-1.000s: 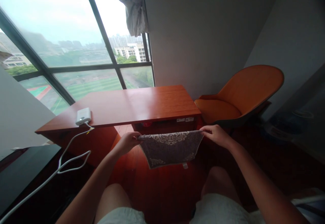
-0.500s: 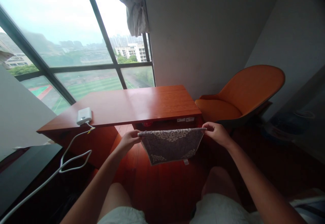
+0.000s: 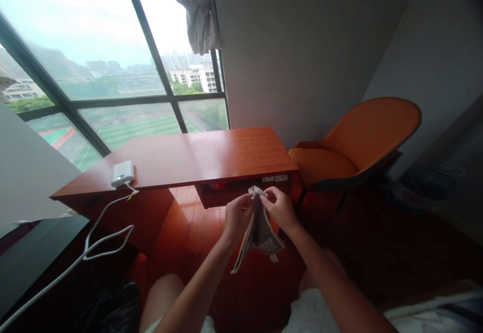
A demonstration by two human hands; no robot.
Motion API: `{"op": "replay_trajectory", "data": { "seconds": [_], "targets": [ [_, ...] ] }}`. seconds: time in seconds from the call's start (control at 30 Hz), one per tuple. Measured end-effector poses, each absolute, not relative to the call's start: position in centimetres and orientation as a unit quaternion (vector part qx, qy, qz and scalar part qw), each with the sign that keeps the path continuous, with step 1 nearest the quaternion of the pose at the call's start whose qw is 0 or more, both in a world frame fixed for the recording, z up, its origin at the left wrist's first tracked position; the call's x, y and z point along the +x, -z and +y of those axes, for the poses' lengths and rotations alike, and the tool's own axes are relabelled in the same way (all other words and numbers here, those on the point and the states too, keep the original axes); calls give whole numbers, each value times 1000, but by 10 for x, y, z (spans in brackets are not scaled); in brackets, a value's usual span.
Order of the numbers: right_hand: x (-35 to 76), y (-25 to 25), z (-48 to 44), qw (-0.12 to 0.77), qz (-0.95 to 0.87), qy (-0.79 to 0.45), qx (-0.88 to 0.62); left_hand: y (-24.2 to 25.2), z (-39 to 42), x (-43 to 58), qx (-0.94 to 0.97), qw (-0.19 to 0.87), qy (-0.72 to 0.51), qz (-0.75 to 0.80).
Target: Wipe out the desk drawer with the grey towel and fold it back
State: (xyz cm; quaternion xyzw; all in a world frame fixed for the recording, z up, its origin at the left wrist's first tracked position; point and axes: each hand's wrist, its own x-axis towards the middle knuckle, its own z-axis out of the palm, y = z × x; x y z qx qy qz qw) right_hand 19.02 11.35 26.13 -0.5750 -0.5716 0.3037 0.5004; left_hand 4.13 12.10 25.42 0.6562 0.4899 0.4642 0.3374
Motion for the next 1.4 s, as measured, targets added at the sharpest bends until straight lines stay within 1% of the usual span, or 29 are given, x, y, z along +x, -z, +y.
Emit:
{"op": "replay_trajectory", "data": {
  "seconds": [0.3,0.4,0.5,0.6,0.63,0.7,0.8,0.87,0.93,1.0,1.23,1.33,1.4],
  "targets": [
    [182,-250,100,504,-557,-339,-566,-255,106,48,689,234,-412,548],
    [181,-255,94,515,-557,-362,-542,-254,104,48,692,247,-425,528],
    [183,-263,88,514,-572,-421,-481,-253,103,46,692,262,-454,496],
    [191,-269,88,473,-590,-495,-428,-252,106,41,680,273,-485,478],
    [195,-270,91,460,-598,-499,-425,-253,107,39,675,283,-491,472],
    [206,-270,98,466,-612,-450,-453,-256,112,34,671,306,-494,461],
    [227,-266,112,490,-642,-313,-500,-265,119,27,668,332,-494,446],
    [239,-262,119,450,-688,-282,-494,-273,123,22,666,352,-494,434],
    [248,-258,124,396,-729,-281,-482,-281,127,16,669,373,-487,419],
    [251,-257,127,369,-749,-290,-468,-288,129,10,677,389,-475,406],
    [238,-267,131,350,-778,-350,-387,-292,135,-11,684,410,-463,386],
    [232,-267,133,341,-795,-327,-380,-293,135,-18,675,429,-467,376],
    [229,-267,135,315,-811,-310,-383,-296,135,-22,671,436,-468,375]
  ]
}}
